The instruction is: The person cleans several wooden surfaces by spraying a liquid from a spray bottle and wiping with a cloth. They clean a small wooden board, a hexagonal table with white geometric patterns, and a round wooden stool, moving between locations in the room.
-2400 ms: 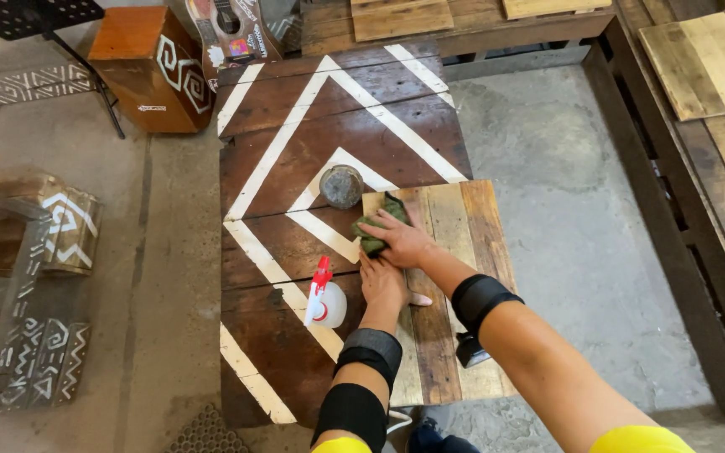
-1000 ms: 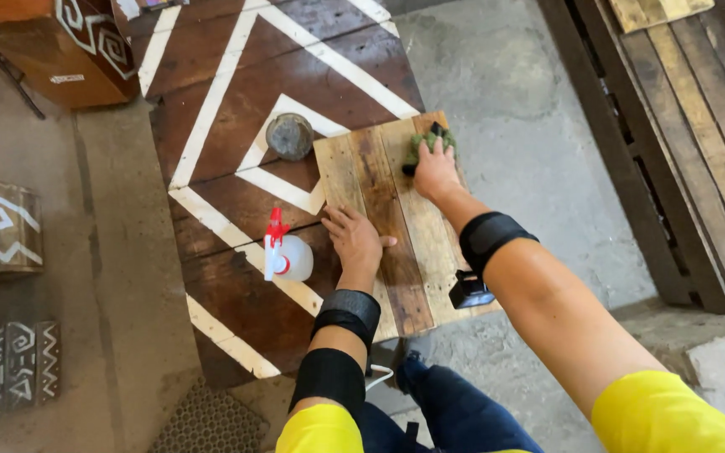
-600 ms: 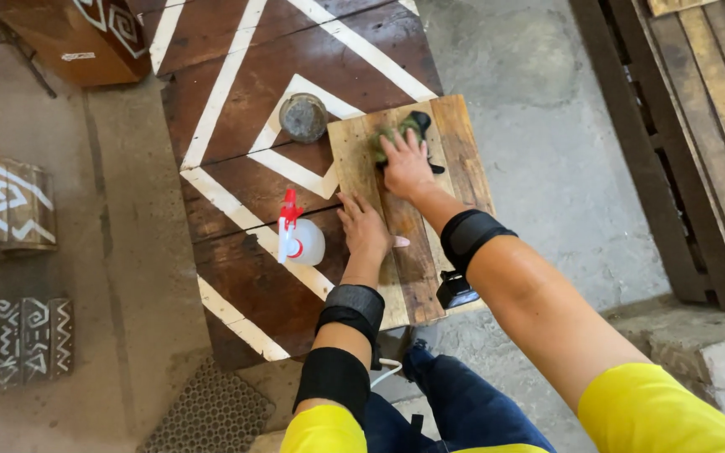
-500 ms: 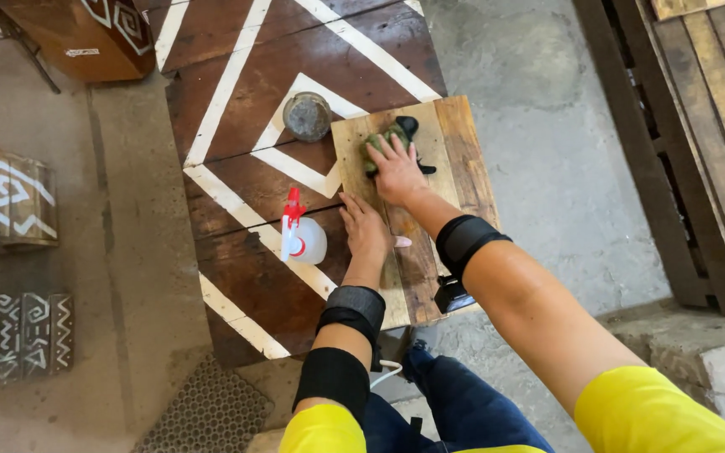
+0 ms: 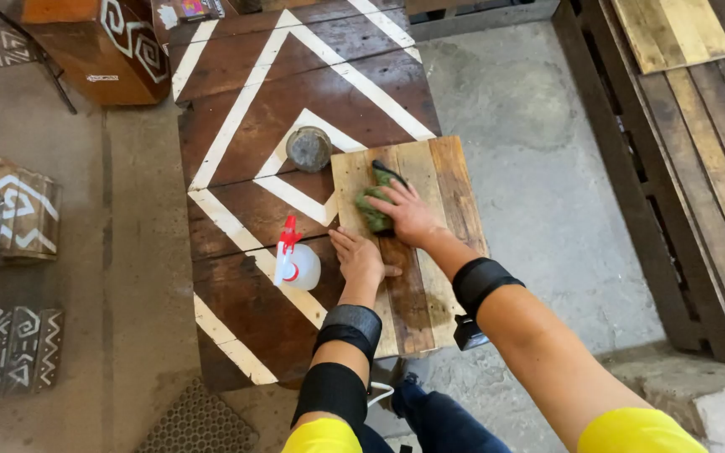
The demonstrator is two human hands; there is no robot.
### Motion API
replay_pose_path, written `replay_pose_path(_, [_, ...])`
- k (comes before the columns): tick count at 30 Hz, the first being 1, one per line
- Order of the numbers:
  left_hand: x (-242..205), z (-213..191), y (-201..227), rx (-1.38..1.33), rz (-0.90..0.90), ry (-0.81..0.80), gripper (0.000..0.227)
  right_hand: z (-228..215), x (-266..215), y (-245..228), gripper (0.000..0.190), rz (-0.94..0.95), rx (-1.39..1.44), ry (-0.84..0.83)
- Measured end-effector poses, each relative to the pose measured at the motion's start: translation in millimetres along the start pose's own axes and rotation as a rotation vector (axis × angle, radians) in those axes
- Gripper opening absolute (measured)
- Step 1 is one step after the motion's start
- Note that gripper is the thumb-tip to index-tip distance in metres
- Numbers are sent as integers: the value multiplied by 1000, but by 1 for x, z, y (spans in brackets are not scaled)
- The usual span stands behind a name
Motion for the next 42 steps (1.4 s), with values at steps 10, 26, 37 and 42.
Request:
replay_pose_path(10, [5, -1, 9, 132, -43, -65, 169, -29, -42, 60, 85, 345, -76, 54])
replay_pose_path(26, [-14, 30, -29, -123, 128, 89, 147, 41, -3, 42, 78, 857, -49, 45])
replay_pose_path(37, [-7, 44, -55, -20, 278, 111, 131, -8, 23, -83, 90, 329, -29, -247])
replay_pose_path(42, [-33, 18, -43, -197, 146, 65, 131, 9, -4, -75, 77, -61, 108, -229])
Point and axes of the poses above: each hand's wrist, its own x-axis towards the middle knuckle, its own z-axis out of the palm, y = z × x, the point moved 1 cm from there along x, towards the middle knuckle
